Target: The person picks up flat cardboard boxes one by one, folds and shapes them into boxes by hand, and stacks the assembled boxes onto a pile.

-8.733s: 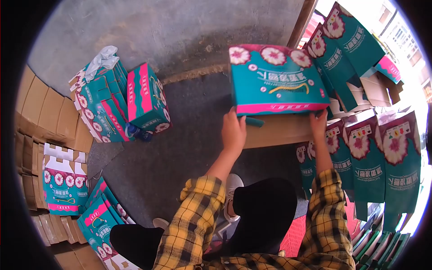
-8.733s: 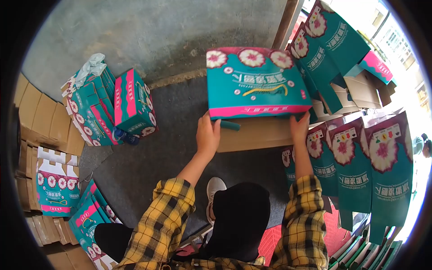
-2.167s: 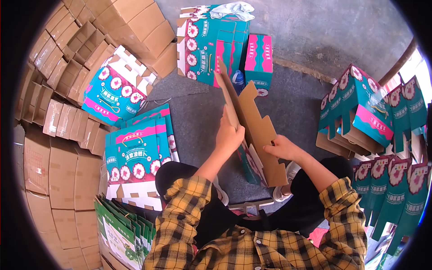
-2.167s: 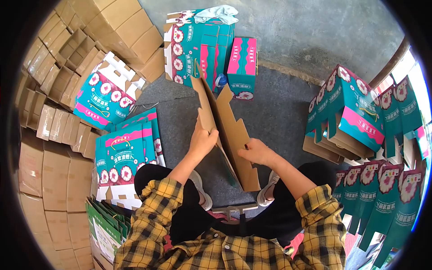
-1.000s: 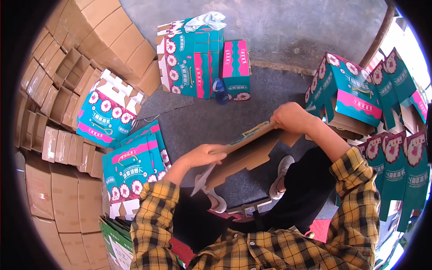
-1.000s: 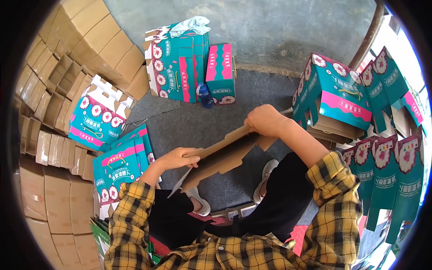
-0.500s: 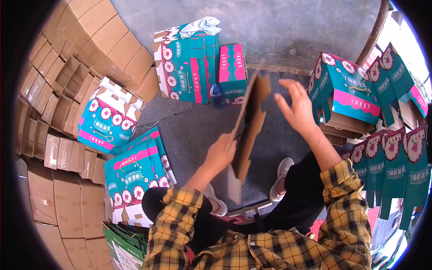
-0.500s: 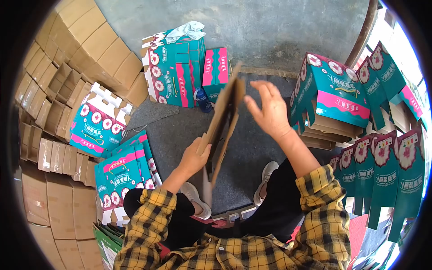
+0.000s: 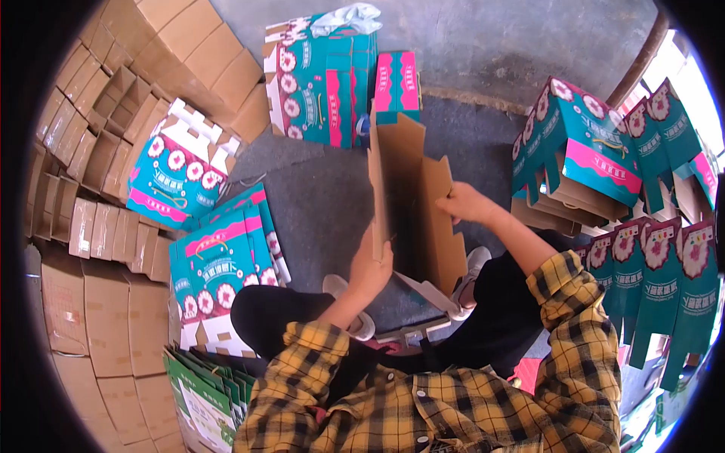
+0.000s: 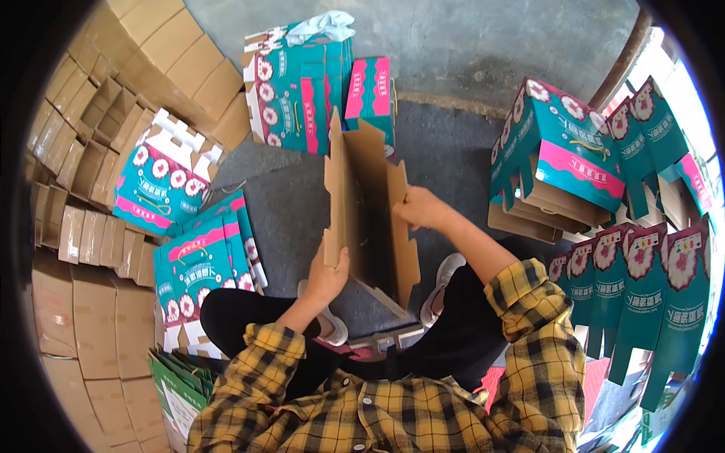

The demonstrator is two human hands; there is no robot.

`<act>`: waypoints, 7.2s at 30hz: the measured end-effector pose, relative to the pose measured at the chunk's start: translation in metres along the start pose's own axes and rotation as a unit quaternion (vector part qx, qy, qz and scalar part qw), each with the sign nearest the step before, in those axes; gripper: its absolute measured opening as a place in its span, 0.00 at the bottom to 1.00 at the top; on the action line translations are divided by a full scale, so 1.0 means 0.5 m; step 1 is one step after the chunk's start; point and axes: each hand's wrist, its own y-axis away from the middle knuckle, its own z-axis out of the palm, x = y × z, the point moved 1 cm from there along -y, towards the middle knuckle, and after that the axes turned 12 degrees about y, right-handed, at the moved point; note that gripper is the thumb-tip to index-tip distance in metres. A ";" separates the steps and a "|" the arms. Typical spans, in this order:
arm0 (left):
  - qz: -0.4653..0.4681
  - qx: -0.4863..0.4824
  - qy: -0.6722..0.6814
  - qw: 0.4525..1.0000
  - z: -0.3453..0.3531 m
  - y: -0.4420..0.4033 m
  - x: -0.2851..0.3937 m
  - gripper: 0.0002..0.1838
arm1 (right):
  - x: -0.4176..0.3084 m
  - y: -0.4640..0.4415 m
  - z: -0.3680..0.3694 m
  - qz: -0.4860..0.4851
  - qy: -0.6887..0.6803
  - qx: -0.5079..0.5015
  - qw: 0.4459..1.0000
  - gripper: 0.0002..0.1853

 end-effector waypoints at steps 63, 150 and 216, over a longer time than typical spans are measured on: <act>0.112 -0.076 -0.247 0.960 0.055 -0.009 -0.011 0.28 | 0.028 -0.110 -0.046 0.095 -0.118 0.178 0.972 0.15; 0.041 -0.001 -0.232 0.972 -0.090 -0.029 -0.031 0.36 | 0.044 -0.016 -0.034 -0.195 0.325 0.213 0.901 0.19; -0.273 -0.131 0.005 0.953 -0.095 -0.025 -0.217 0.34 | 0.132 -0.095 0.030 0.019 0.507 -0.056 0.860 0.21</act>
